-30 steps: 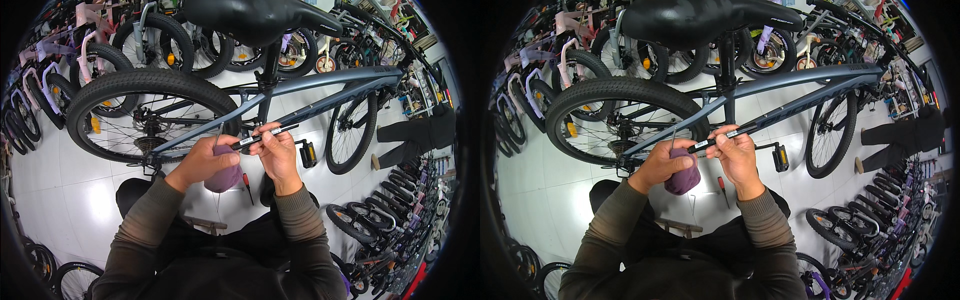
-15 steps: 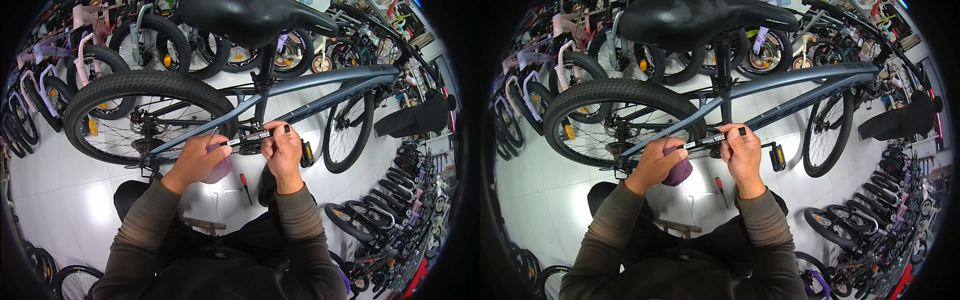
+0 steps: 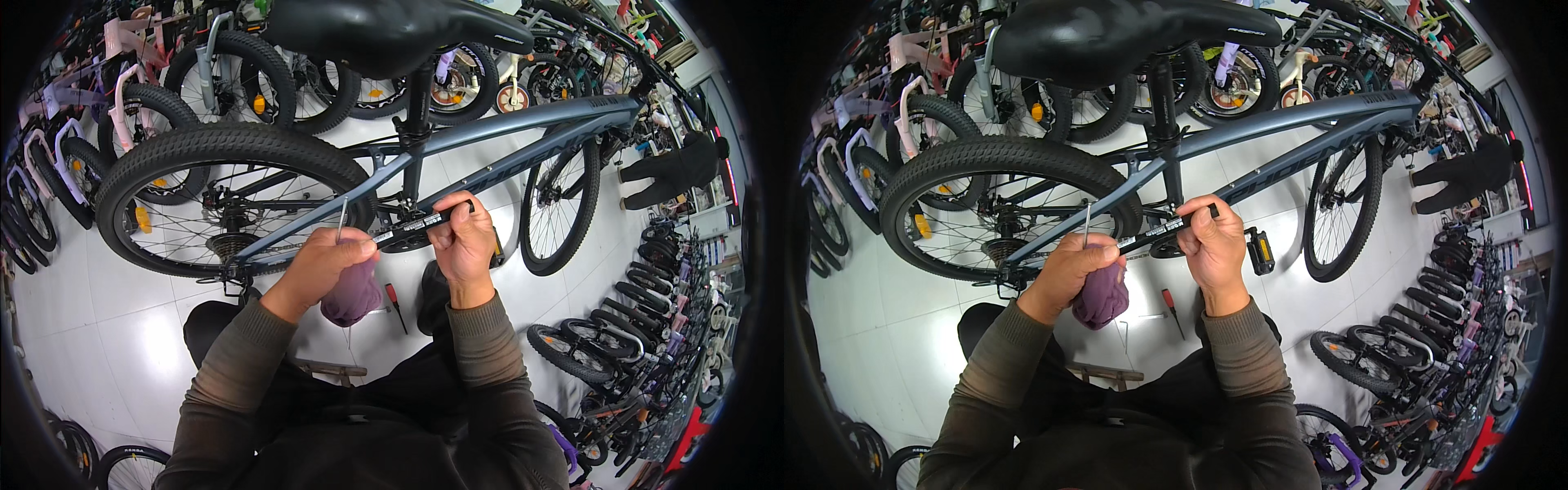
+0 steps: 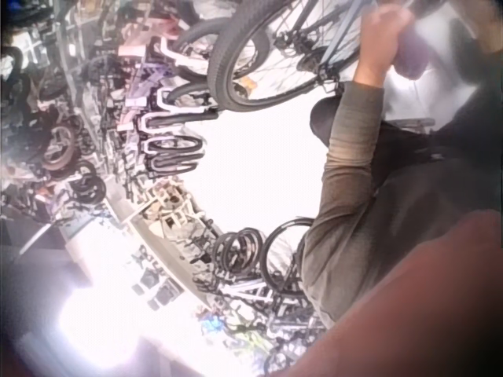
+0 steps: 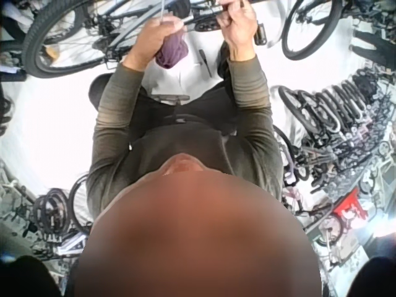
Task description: The person wipes the rear wheel, chain, and frame of a bicycle with a purple cloth. They then use a black marker to mark the seat post.
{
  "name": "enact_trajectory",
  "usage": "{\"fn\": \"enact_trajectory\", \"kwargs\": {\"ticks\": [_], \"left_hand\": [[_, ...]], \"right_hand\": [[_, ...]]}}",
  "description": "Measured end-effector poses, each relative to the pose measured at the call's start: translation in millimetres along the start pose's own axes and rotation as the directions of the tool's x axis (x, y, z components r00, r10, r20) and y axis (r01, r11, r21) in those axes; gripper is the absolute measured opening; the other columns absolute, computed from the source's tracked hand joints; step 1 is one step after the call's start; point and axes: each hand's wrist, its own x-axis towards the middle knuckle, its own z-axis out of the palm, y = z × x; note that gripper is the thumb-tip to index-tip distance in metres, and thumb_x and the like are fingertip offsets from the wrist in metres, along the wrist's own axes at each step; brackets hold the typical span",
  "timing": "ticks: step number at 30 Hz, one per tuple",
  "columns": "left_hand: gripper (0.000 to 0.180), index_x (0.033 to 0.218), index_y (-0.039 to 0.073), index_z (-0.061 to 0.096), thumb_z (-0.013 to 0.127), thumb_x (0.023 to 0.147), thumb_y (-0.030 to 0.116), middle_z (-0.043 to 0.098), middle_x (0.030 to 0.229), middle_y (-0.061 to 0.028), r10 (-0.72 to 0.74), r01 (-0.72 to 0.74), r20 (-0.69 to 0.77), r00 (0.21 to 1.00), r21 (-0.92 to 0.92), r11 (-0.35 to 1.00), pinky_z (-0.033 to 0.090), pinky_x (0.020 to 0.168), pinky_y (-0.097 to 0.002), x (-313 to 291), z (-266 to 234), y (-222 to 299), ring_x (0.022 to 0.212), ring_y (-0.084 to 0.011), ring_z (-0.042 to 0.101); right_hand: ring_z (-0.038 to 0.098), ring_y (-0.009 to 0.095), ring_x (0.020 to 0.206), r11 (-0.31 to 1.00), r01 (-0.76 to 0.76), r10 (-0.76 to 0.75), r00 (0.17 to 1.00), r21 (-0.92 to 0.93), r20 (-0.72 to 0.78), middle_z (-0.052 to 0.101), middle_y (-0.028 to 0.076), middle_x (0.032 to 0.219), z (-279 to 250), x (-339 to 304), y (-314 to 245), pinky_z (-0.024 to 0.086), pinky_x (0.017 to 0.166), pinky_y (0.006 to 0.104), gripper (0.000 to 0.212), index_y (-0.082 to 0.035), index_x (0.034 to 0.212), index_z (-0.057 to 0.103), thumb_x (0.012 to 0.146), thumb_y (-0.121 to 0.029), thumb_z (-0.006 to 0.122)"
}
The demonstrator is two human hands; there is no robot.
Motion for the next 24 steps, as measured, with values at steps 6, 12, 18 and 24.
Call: {"fn": "enact_trajectory", "kwargs": {"ticks": [6,12,18,24], "left_hand": [[0.027,0.093,-0.003,0.07,0.066,0.091,0.024,0.067,0.08,-0.0048,0.137,-0.105,-0.086,0.987,0.307,0.946,0.05,0.068,-0.0292,-1.9,2.9,2.1,0.071,-0.0127,0.061],[0.028,0.094,-0.002,0.069,0.065,0.092,0.026,0.067,0.077,-0.0057,0.525,-0.346,-0.08,0.847,0.666,0.66,0.049,0.064,-0.0298,-1.9,7.9,-4.3,0.068,-0.0116,0.059],[0.03,0.092,-0.001,0.07,0.063,0.092,0.028,0.066,0.075,-0.0039,0.248,-0.183,-0.162,0.955,0.335,0.924,0.049,0.065,-0.0284,-5.4,2.7,-7.0,0.069,-0.0106,0.058],[0.029,0.087,-0.001,0.071,0.062,0.092,0.027,0.065,0.075,-0.0022,0.08,-0.067,-0.114,0.99,0.113,0.991,0.048,0.067,-0.0261,-5.8,1.5,-13.0,0.07,-0.0096,0.058]], "right_hand": [[0.034,0.007,0.049,0.999,-0.026,0.025,0.999,-0.023,-0.029,0.043,-0.001,0.06,0.8,1.9,0.1,0.028,0.047,0.0231,0.039,0.002,0.098,0.061,0.101,-0.037,0.058],[0.032,0.006,0.048,0.981,-0.165,0.185,0.958,0.106,-0.217,0.042,-0.002,0.061,13.3,4.5,-1.5,0.027,0.045,0.0208,0.035,0.002,0.097,0.064,0.101,-0.032,0.061],[0.031,0.006,0.046,0.987,-0.163,0.161,0.977,-0.004,-0.138,0.041,-0.002,0.059,7.5,5.7,-4.2,0.027,0.043,0.0208,0.036,0.003,0.097,0.064,0.099,-0.033,0.063],[0.031,0.005,0.045,0.999,-0.035,0.033,0.998,-0.026,-0.056,0.037,-0.003,0.057,-11.5,9.9,-14.5,0.027,0.042,0.0209,0.036,0.002,0.099,0.061,0.102,-0.034,0.058]]}}
